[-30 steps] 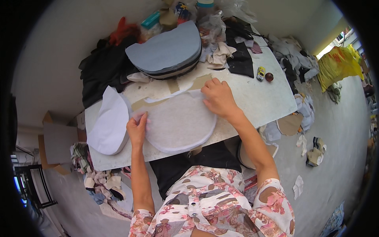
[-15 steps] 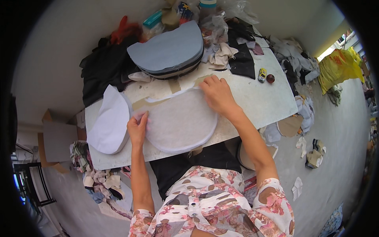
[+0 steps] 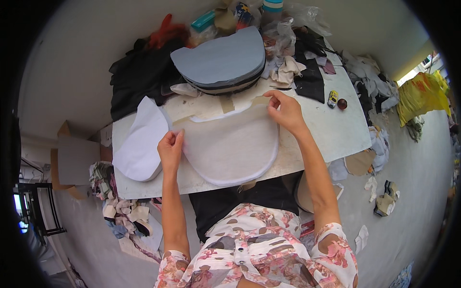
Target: The person sits on the floor and repeatedly picks up white and beige fabric pieces from a pile, places them on a low table, and stacks them. The person handles the pieces one at a time, smoothing them before stacking.
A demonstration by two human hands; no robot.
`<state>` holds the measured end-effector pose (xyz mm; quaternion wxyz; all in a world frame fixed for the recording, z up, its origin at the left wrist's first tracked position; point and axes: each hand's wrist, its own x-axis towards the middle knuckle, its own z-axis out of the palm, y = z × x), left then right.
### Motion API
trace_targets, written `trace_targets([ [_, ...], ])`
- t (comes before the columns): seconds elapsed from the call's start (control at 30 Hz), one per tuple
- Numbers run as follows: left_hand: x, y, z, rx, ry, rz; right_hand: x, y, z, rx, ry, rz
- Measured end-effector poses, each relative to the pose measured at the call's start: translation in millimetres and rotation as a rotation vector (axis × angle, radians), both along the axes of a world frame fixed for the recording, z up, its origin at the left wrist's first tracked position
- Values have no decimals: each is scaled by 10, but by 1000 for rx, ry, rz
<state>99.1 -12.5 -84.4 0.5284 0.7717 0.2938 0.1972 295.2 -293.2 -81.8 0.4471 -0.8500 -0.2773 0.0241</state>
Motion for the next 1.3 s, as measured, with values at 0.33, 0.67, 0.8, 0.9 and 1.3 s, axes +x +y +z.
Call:
trace_targets([
  [0.33,133,99,-237,259,95,138,66,91,-22,-140,-91,-46],
  [0.67,125,15,-76,375,201,138,27,98,21,-292,-250,-133],
  [0.8,33,-232,11,705,-13,51,-307,149,226,-314,-481,-59],
  [0.9,30,-301,-118,931,82,-194,-523,218,140,-442,-526,97],
  [1.3,28,-316,-246,851,223,-315,-388,346,39,-318,-530,76],
])
